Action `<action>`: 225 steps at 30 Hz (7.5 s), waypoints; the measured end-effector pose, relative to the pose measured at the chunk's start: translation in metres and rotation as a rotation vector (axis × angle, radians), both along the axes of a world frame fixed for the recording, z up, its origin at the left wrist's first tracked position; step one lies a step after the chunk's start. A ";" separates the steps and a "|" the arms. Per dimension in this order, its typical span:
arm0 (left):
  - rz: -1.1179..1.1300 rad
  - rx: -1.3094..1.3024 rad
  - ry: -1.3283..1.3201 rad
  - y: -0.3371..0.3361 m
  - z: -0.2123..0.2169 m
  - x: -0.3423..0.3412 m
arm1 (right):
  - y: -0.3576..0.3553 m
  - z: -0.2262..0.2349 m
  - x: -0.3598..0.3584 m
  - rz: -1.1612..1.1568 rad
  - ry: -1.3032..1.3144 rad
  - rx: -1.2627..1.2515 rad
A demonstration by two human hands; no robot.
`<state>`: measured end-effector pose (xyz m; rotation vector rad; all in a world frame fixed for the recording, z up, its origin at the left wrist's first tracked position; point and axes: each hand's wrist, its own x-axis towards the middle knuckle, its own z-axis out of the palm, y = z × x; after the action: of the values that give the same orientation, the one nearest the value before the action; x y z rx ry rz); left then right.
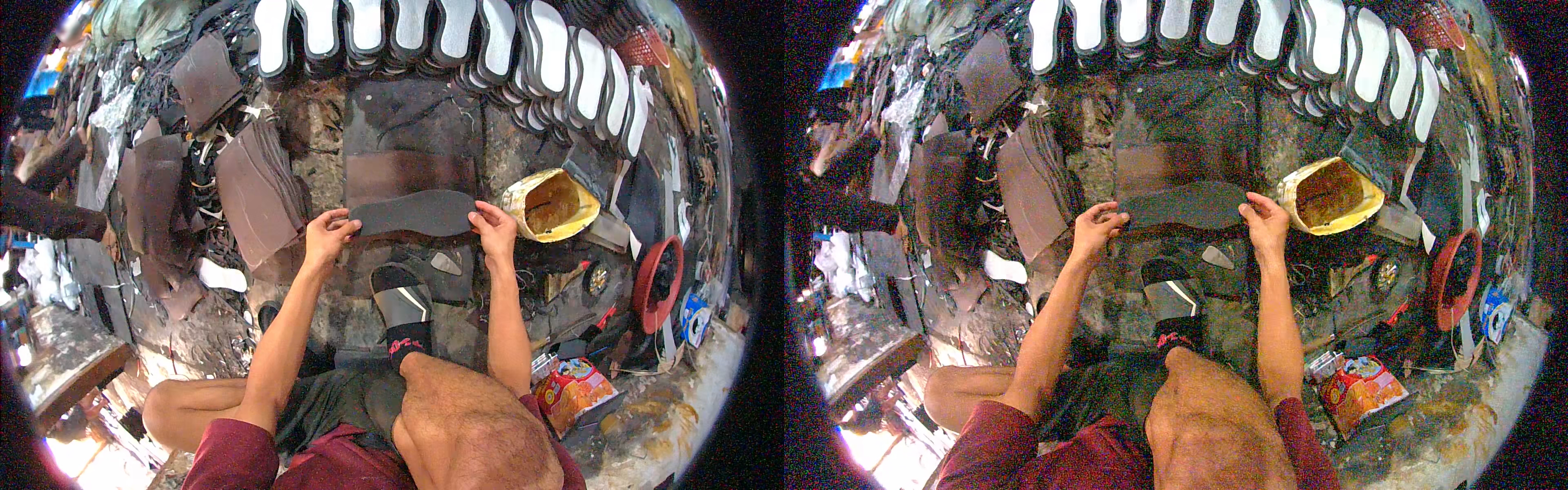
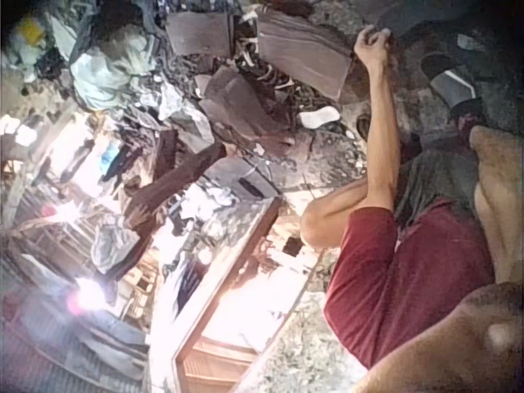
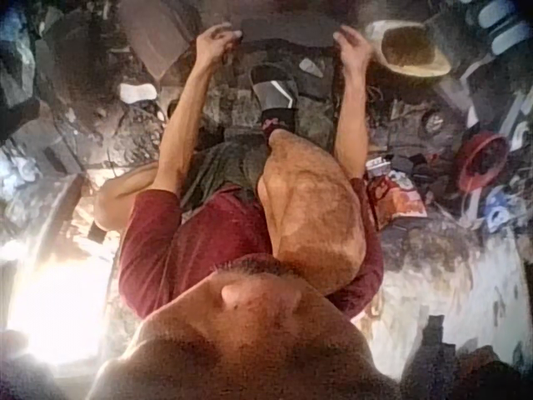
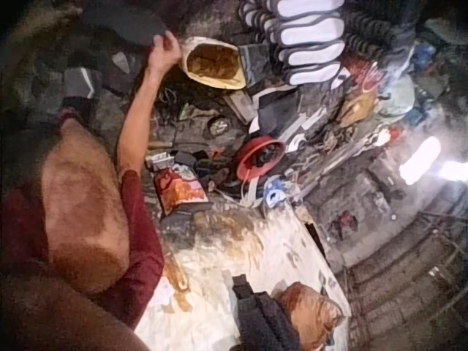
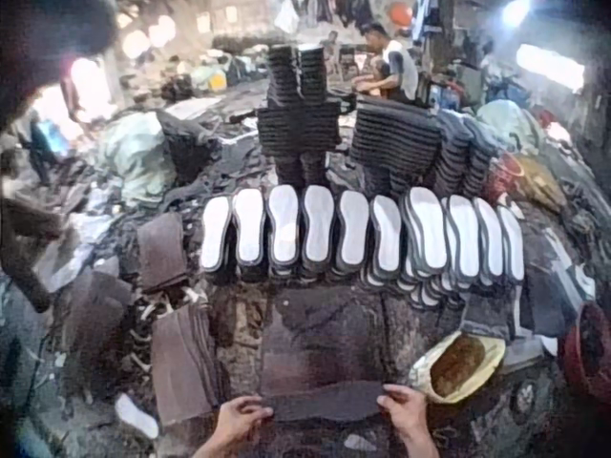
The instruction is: The person sits on the floor and repeatedly picks up white insoles and brown sole pieces, aligns them, and places them together. The person handles the parts one at a time, turning them over and stacking the assembled pairs nearby.
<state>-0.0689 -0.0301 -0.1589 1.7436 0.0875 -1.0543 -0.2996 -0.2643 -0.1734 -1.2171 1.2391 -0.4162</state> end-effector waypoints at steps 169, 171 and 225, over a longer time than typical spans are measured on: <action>0.040 -0.830 0.247 -0.230 0.130 0.022 | -0.082 0.169 0.148 0.411 -0.086 -0.716; 0.033 -0.897 0.378 -0.217 0.114 0.026 | -0.077 0.166 0.146 0.295 -0.329 -0.413; 0.162 -0.338 -0.041 -0.011 0.083 0.013 | -0.017 0.117 0.039 0.071 -0.195 -0.244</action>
<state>-0.0555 -0.0412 -0.0756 1.4267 0.0220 -0.8592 -0.2603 -0.2812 -0.0560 -1.3873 0.9952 -0.6319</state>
